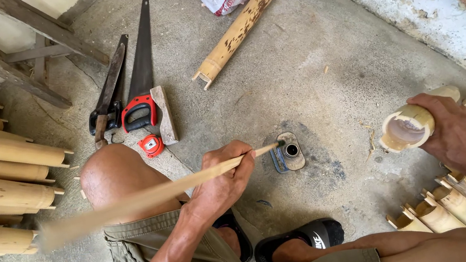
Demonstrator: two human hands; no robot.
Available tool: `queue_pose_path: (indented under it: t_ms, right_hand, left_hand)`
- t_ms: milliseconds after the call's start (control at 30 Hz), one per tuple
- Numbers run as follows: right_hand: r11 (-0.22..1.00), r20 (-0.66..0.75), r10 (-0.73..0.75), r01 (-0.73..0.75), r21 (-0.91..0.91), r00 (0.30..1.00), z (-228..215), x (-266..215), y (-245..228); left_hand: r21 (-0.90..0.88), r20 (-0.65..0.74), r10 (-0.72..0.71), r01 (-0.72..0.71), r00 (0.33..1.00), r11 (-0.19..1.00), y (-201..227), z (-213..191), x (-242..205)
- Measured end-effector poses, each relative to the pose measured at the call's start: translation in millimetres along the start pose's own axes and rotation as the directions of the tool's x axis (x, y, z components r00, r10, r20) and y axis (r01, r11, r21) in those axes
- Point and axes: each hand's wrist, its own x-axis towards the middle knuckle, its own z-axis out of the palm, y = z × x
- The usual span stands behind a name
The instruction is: Applying a green adhesive or sealant to the ends and interiors of bamboo pieces using a stick applicator.
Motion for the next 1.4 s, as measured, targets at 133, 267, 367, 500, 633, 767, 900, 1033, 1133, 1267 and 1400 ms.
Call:
queue_pose_path:
  t_ms: [133, 267, 367, 500, 633, 767, 900, 1033, 1133, 1267, 1400]
  right_hand:
    - [0.988, 0.022, -0.091, 0.093, -0.125, 0.996, 12.8, 9.6, 6.9]
    - [0.990, 0.033, -0.104, 0.107, -0.090, 0.994, 13.6, 23.4, -7.6]
    - [0.992, 0.041, -0.109, 0.111, -0.067, 0.993, 7.6, 31.6, -26.6]
    - [0.990, 0.020, -0.140, 0.140, -0.016, 0.990, 3.3, 34.7, -31.6]
    - [0.993, -0.009, -0.115, 0.115, -0.016, 0.993, -0.5, 35.3, -34.2]
    - [1.000, 0.002, -0.011, 0.011, 0.000, 1.000, -2.6, 31.8, -37.5]
    - [0.998, 0.026, 0.052, -0.052, -0.020, 0.998, -3.9, 32.7, -37.5]
    - [0.999, 0.032, 0.033, -0.033, -0.017, 0.999, -2.4, 34.2, -35.9]
    - [0.998, 0.046, 0.067, -0.067, -0.014, 0.997, -2.1, 32.5, -34.2]
    - [0.999, 0.037, 0.044, -0.043, -0.024, 0.998, -0.3, 32.5, -29.7]
    - [0.999, 0.024, 0.022, -0.022, -0.036, 0.999, 0.6, 30.6, -28.1]
  left_hand:
    - [-0.008, -0.017, -0.024, 0.024, 1.000, 1.000, 0.8, -2.7, -0.8]
    - [-0.066, -0.041, -0.028, 0.025, 0.999, 0.998, -2.1, 4.9, 4.7]
    - [-0.063, -0.012, -0.021, 0.020, 1.000, 0.998, -9.9, 7.3, 5.7]
    - [0.017, 0.025, -0.035, 0.034, 0.999, 0.999, -0.7, -7.8, -4.3]
    - [-0.033, 0.032, -0.172, 0.173, 0.985, 0.984, 2.0, -19.6, -11.3]
    - [-0.209, -0.056, -0.194, 0.178, 0.979, 0.962, 5.0, -25.7, -16.1]
    - [-0.192, -0.029, -0.132, 0.124, 0.991, 0.974, -0.1, -13.4, -19.1]
    - [-0.187, 0.039, -0.119, 0.124, 0.992, 0.974, -14.1, 6.2, -19.4]
    - [-0.170, 0.104, -0.117, 0.134, 0.988, 0.976, -15.9, 7.5, -18.3]
    - [-0.046, 0.024, -0.105, 0.106, 0.994, 0.993, 1.0, -6.0, -15.4]
    - [-0.002, -0.132, 0.068, -0.069, 0.989, 0.998, 11.3, -10.9, -13.9]
